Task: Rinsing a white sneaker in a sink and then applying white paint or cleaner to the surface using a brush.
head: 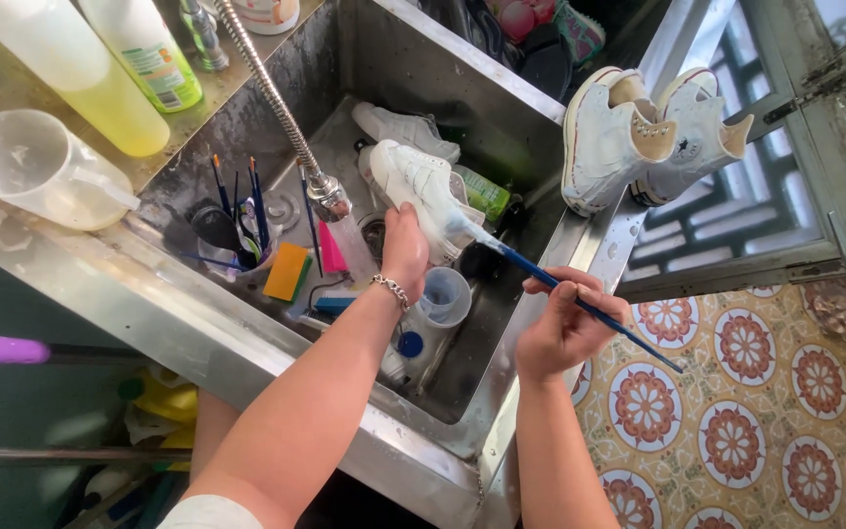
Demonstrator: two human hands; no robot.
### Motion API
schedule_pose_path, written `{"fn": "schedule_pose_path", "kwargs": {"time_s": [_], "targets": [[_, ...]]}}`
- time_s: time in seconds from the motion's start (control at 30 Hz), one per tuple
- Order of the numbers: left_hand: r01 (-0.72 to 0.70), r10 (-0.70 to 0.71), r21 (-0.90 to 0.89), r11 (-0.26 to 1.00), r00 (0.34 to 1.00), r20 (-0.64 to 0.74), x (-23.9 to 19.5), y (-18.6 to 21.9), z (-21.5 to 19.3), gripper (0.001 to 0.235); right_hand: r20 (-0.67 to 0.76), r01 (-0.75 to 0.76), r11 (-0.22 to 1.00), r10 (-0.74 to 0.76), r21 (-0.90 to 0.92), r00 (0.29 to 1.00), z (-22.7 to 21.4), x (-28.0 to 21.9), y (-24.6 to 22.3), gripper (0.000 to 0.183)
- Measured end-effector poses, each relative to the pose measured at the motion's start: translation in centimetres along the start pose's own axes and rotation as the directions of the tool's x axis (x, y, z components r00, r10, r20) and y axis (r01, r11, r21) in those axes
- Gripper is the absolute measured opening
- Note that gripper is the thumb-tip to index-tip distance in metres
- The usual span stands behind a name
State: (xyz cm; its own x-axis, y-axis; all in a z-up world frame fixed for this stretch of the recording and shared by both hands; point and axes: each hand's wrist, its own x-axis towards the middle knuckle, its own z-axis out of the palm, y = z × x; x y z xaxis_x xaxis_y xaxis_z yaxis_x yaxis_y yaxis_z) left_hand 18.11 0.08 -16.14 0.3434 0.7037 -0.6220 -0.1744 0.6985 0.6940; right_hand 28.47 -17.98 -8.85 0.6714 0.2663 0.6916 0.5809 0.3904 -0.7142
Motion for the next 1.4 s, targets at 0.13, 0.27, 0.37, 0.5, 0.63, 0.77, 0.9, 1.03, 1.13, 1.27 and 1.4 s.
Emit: {"fn": "schedule_pose_path", "kwargs": {"time_s": [0.13, 0.27, 0.37, 0.5, 0.63, 0.77, 0.9, 1.03, 1.13, 1.27, 1.4], "targets": [[-0.001, 0.005, 0.039, 0.999, 0.994, -0.110, 2.2, -1.6, 0.4, 0.079, 0.052, 0.078, 0.990, -0.072, -0.115, 0.996, 0.2, 0.8, -0.2, 0.016], [0.038, -0.040, -0.018, 0.999, 0.992, -0.121, 3.3, -1.6, 0.2, 0.082, 0.162, 0.084, 0.994, -0.072, -0.065, 0.984, 0.1, -0.4, -0.9, 0.019], [0.068, -0.088, -0.128, 0.989, 0.984, -0.157, 3.1, -0.7, 0.4, 0.083, 0.213, 0.061, 0.998, -0.054, -0.029, 0.976, -0.2, -0.6, -1.3, 0.022], [0.138, -0.167, -0.304, 0.943, 0.984, -0.069, 2.8, 0.2, 0.8, 0.069, 0.248, 0.147, 0.988, -0.130, -0.054, 0.960, 0.5, 0.2, -1.4, 0.017], [0.210, -0.233, -0.334, 0.919, 0.972, -0.032, 2.8, 0.2, 0.8, 0.074, 0.293, 0.178, 0.984, -0.163, -0.024, 0.942, 0.3, -0.7, -2.1, 0.018], [0.214, -0.237, -0.304, 0.928, 0.971, -0.041, 3.0, -0.3, 0.8, 0.076, 0.293, 0.213, 0.976, -0.193, -0.037, 0.936, 0.5, -0.7, -2.0, 0.016], [0.177, -0.211, -0.320, 0.931, 0.975, -0.073, 5.2, -1.8, 0.5, 0.070, 0.374, 0.171, 0.985, -0.150, -0.022, 0.915, 0.3, -1.6, -2.1, 0.018], [0.181, -0.226, -0.336, 0.924, 0.969, -0.102, 7.1, -2.9, -0.2, 0.068, 0.344, 0.192, 0.981, -0.171, -0.029, 0.923, -0.7, -1.9, -1.6, 0.019], [0.198, -0.245, -0.346, 0.917, 0.964, -0.099, 5.2, -1.6, 0.3, 0.071, 0.363, 0.202, 0.979, -0.182, -0.018, 0.914, 0.5, -0.7, -1.7, 0.018], [0.269, -0.297, -0.365, 0.891, 0.955, -0.021, 4.3, -0.4, 0.2, 0.073, 0.389, 0.146, 0.989, -0.129, -0.014, 0.912, 0.0, -1.0, -2.0, 0.022], [0.316, -0.334, -0.424, 0.849, 0.942, 0.033, 5.5, -0.4, -0.4, 0.076, 0.314, 0.166, 0.985, -0.147, -0.036, 0.938, -0.6, -0.8, -1.9, 0.022]]}}
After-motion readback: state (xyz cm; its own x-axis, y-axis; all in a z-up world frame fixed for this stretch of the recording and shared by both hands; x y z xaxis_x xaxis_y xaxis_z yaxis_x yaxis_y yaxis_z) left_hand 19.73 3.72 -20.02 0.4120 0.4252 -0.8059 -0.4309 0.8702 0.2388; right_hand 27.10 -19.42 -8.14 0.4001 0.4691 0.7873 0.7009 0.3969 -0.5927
